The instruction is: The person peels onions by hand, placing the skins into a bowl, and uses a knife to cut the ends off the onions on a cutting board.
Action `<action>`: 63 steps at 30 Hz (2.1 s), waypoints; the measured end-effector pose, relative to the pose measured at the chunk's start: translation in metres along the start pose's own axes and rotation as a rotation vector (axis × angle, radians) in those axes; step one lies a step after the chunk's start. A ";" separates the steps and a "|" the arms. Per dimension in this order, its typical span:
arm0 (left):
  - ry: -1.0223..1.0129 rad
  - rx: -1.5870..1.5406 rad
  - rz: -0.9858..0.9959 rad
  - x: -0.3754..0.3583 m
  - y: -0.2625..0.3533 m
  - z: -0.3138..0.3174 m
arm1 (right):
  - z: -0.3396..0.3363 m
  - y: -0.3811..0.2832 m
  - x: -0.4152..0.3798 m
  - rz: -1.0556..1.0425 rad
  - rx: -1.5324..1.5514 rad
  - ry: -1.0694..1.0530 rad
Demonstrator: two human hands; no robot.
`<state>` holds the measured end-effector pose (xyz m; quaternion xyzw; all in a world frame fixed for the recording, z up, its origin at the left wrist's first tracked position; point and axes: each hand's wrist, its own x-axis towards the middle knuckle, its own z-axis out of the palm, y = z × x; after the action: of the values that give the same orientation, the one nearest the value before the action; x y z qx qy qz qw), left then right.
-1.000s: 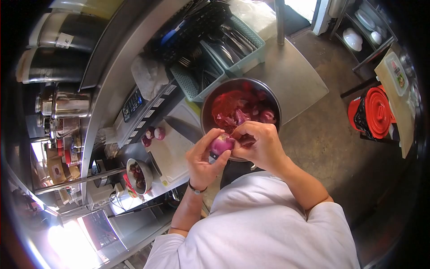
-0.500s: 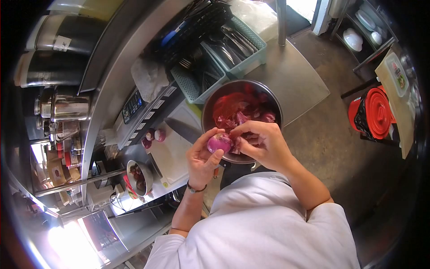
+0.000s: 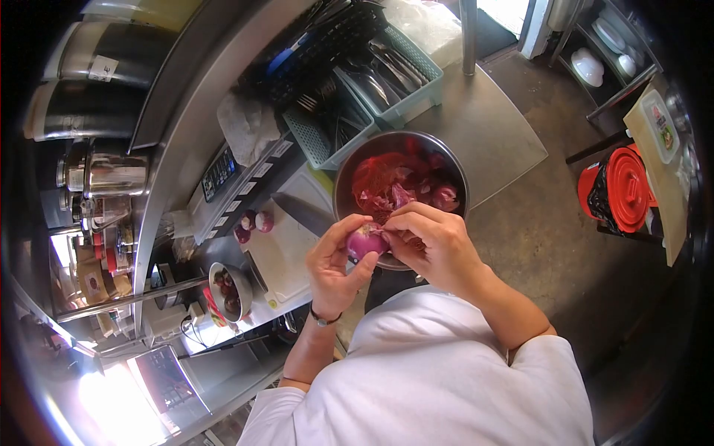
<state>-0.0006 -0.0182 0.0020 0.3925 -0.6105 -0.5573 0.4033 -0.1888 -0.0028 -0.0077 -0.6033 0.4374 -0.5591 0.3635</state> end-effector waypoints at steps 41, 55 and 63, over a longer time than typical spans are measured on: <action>-0.001 -0.409 0.008 0.003 0.005 0.010 | -0.010 0.017 -0.011 0.074 -0.265 -0.042; 0.035 -0.308 -0.015 -0.002 0.003 0.012 | -0.016 -0.009 -0.001 0.033 0.143 -0.078; 0.025 -0.264 -0.030 -0.007 0.006 0.010 | -0.013 -0.011 -0.004 0.126 0.278 -0.034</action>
<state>-0.0074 -0.0081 0.0066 0.3524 -0.5209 -0.6337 0.4505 -0.2000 0.0052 0.0026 -0.5280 0.3864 -0.5800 0.4853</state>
